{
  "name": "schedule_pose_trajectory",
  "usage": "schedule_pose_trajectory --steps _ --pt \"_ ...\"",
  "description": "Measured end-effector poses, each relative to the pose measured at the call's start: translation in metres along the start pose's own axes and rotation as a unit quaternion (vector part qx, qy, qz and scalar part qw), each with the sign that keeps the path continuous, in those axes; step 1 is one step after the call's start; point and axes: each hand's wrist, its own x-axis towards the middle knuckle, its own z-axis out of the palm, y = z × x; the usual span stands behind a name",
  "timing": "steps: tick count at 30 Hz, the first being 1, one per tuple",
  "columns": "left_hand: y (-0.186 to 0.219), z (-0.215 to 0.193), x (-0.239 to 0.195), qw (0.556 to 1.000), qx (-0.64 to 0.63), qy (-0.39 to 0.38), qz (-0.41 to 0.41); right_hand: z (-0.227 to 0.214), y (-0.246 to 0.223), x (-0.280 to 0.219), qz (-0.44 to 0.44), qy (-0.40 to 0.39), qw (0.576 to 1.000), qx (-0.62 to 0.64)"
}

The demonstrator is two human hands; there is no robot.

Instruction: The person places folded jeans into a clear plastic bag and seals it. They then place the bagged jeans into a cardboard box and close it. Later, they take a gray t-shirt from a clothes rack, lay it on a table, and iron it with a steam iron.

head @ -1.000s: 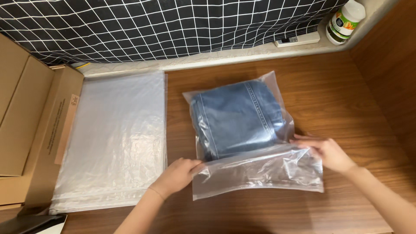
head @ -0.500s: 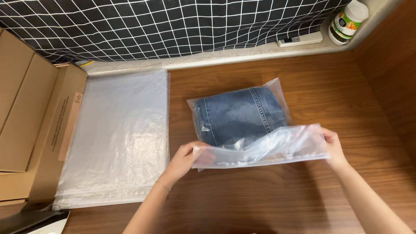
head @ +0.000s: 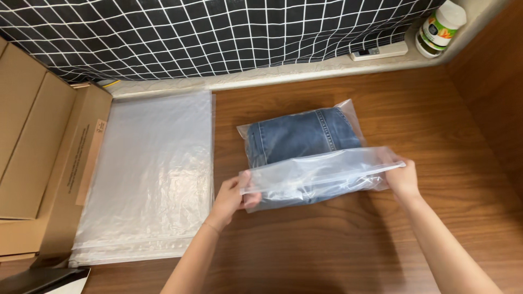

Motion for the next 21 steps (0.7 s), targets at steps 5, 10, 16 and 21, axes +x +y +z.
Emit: schedule_pose_trajectory --steps 5,10,16,21 --pt "0.036 0.011 -0.001 0.997 0.020 0.015 0.073 -0.016 -0.098 -0.057 -0.078 -0.020 0.997 -0.018" --pt "0.042 0.024 0.040 0.988 0.070 0.068 0.124 -0.001 -0.103 -0.024 -0.121 -0.017 0.993 0.001" --pt "0.035 0.032 0.045 0.942 0.249 0.156 0.163 0.028 -0.099 -0.015 -0.185 0.060 0.966 -0.173" --pt "0.035 0.078 0.011 0.737 0.430 0.358 0.378 0.047 -0.163 -0.090 -0.462 0.214 0.816 -0.274"
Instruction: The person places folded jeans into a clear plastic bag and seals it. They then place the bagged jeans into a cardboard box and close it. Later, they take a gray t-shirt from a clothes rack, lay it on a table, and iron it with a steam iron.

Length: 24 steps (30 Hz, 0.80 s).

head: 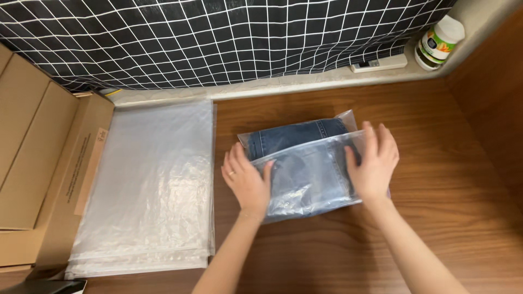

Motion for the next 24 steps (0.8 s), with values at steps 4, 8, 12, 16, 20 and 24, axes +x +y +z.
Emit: schedule_pose_trajectory --steps 4,8,12,16,20,24 --pt "0.030 0.006 -0.008 0.990 0.030 -0.006 0.139 0.017 -0.017 -0.006 -0.038 -0.049 0.997 0.034" --pt "0.045 0.020 -0.011 0.964 0.001 -0.071 0.257 0.051 0.005 -0.024 0.023 -0.208 0.978 0.000" --pt "0.036 0.056 -0.008 0.952 -0.016 -0.101 0.290 0.053 0.014 -0.032 0.102 -0.262 0.960 0.009" --pt "0.026 0.092 0.000 0.947 0.008 -0.086 0.310 0.049 0.016 -0.035 0.136 -0.281 0.950 0.014" --pt "0.023 0.104 0.000 0.947 0.027 -0.080 0.309 0.038 0.007 -0.026 0.099 -0.313 0.944 -0.023" --pt "0.017 0.109 -0.002 0.946 0.052 -0.108 0.300 0.035 -0.005 -0.019 -0.021 -0.291 0.955 -0.057"
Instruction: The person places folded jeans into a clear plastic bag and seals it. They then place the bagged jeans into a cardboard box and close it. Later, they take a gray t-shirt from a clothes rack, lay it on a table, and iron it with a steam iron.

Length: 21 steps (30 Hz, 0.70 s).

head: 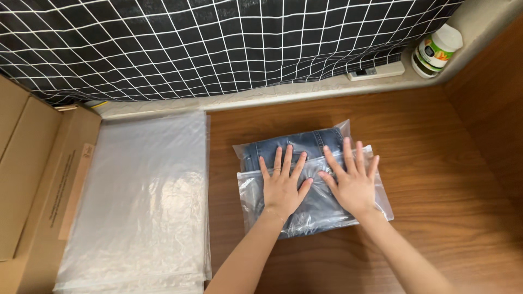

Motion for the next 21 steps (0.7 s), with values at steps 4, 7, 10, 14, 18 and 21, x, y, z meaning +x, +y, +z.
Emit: schedule_pose_trajectory --steps 4,7,10,14,18,21 --pt "-0.001 0.005 -0.002 1.000 -0.005 -0.024 -0.009 0.000 -0.005 0.005 -0.043 0.001 0.999 0.014" --pt "-0.003 0.007 -0.003 1.000 -0.012 -0.025 -0.009 -0.005 -0.010 0.008 -0.045 -0.032 0.998 0.014" --pt "-0.003 0.005 -0.004 1.000 -0.019 -0.020 -0.007 -0.004 -0.009 0.007 -0.042 -0.049 0.998 0.006" --pt "-0.003 -0.001 -0.001 0.999 -0.038 -0.005 0.000 0.001 -0.008 0.007 -0.043 -0.031 0.999 -0.007" --pt "-0.003 -0.002 0.000 0.999 -0.047 -0.002 -0.005 -0.006 -0.010 0.008 -0.002 -0.076 0.996 0.035" --pt "-0.003 -0.003 0.001 0.998 -0.057 0.001 -0.013 -0.011 -0.014 0.013 0.047 -0.104 0.992 0.052"
